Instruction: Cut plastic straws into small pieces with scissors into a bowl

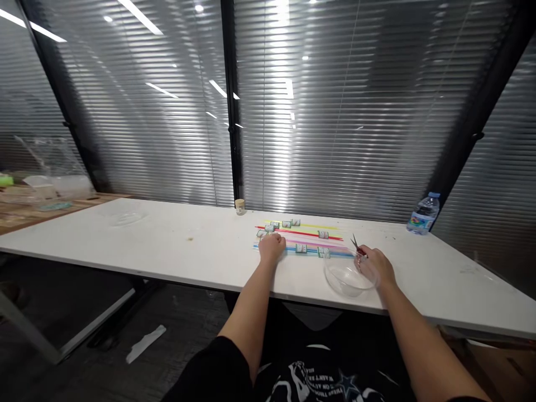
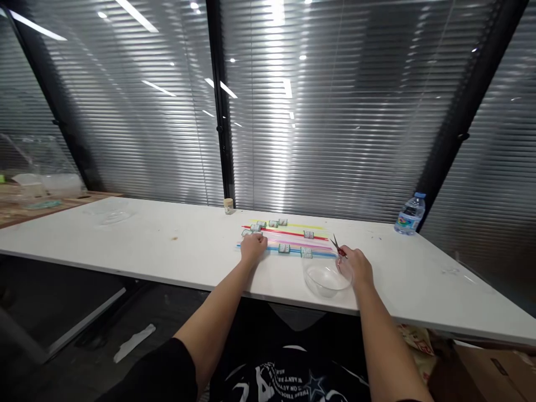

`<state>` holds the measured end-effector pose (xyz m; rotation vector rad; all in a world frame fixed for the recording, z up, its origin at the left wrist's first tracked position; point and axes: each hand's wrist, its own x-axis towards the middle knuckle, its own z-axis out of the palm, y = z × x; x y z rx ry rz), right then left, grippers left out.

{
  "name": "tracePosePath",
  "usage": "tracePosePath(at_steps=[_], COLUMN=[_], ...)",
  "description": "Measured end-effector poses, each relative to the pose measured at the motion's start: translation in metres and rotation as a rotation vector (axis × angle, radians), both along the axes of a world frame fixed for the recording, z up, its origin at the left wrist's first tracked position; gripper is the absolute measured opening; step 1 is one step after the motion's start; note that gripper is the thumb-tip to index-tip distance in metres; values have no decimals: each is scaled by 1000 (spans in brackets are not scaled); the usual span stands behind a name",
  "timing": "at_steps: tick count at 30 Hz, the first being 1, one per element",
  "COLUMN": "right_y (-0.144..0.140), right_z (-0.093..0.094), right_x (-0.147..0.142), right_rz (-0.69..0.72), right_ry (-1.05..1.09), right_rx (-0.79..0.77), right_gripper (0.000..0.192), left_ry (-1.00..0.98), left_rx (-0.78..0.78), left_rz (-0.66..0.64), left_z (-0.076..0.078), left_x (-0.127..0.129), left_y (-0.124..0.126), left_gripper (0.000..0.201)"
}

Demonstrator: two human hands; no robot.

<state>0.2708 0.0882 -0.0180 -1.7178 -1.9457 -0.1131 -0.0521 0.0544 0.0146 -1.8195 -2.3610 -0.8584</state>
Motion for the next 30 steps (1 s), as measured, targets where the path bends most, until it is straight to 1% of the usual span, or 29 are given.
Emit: tracePosePath(at_steps=[3,5,17,20,23,25,30], right_y=[1,3,5,8,9,10,12], right_z=[-1,-3,-5,-5,-5,-5,-5], right_x=[1,2,2,2,1,0,-2], right_rz=[8,10,10,37,41,20,17], right_ry=[-15,-23,-3,-9,8,19,27], right_rx=[-4,-8,62,68,76,76,94], right_gripper=[19,21,21,19,20,19,16], left_ry=[104,152,215,243,268,276,272], left_rx=[-57,-82,-136,-155,-152,-140,-84], left_rz=[-111,-147,-123,-104,-128,-145,-179], left_z=[1,1,5,7,7,7,5], left_x=[8,12,11,11,9,8,3], left_y=[-1,-1,2,5,7,8,11], left_gripper=[27,29,36,37,37,37,34])
